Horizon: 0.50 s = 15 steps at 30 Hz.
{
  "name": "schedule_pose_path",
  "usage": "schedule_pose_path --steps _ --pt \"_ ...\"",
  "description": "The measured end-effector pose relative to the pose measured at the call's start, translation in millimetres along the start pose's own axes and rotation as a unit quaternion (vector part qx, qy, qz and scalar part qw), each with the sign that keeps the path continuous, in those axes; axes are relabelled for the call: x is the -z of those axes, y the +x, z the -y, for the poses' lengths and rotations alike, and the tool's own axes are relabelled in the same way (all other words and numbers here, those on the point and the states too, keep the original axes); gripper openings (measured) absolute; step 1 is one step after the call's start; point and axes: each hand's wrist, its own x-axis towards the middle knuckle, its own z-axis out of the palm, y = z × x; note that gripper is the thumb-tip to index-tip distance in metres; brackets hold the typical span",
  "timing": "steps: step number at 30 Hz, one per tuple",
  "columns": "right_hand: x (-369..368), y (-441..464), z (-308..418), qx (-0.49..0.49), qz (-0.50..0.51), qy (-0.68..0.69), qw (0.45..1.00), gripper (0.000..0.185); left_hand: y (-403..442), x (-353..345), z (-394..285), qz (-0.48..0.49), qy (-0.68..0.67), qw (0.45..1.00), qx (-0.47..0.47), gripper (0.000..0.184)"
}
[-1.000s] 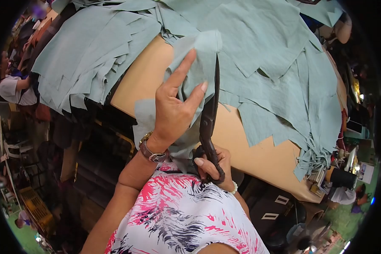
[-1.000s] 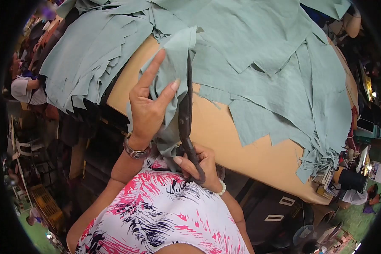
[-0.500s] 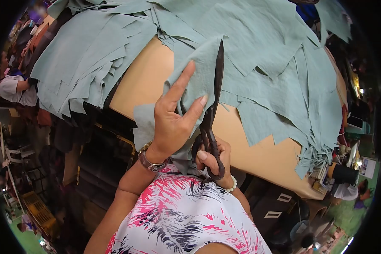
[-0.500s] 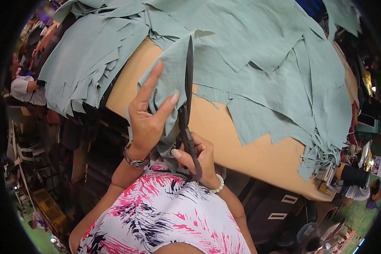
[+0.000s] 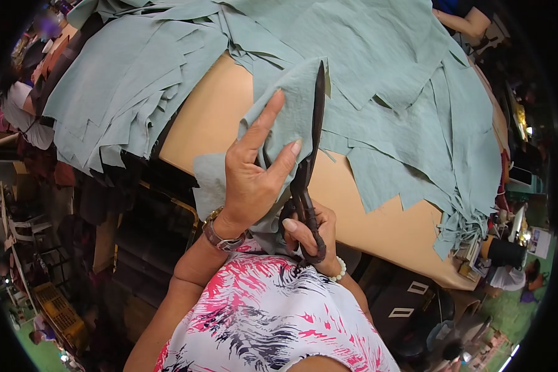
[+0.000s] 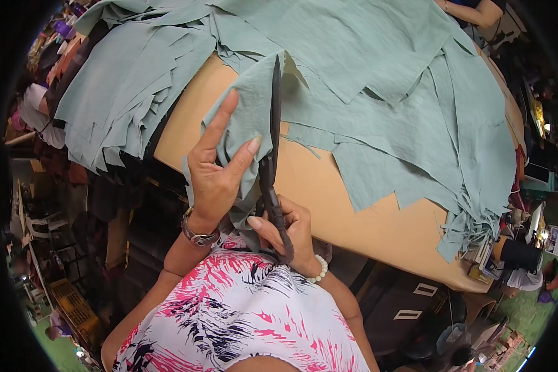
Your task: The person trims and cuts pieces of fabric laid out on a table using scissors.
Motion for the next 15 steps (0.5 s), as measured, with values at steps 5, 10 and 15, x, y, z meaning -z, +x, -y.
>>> schedule_pose_path --steps 5,10,15 --pt "-1 -2 -2 -0.007 -0.004 -0.012 1.000 0.022 -1 1 2 0.010 0.018 1.000 0.013 0.058" --pt "2 -3 -1 -0.008 0.003 -0.003 1.000 0.019 16 10 -12 -0.080 -0.164 0.983 0.037 0.075" --pt "12 -3 6 -0.015 0.018 0.009 1.000 0.016 50 47 -8 0.019 -0.272 0.949 0.161 0.081"
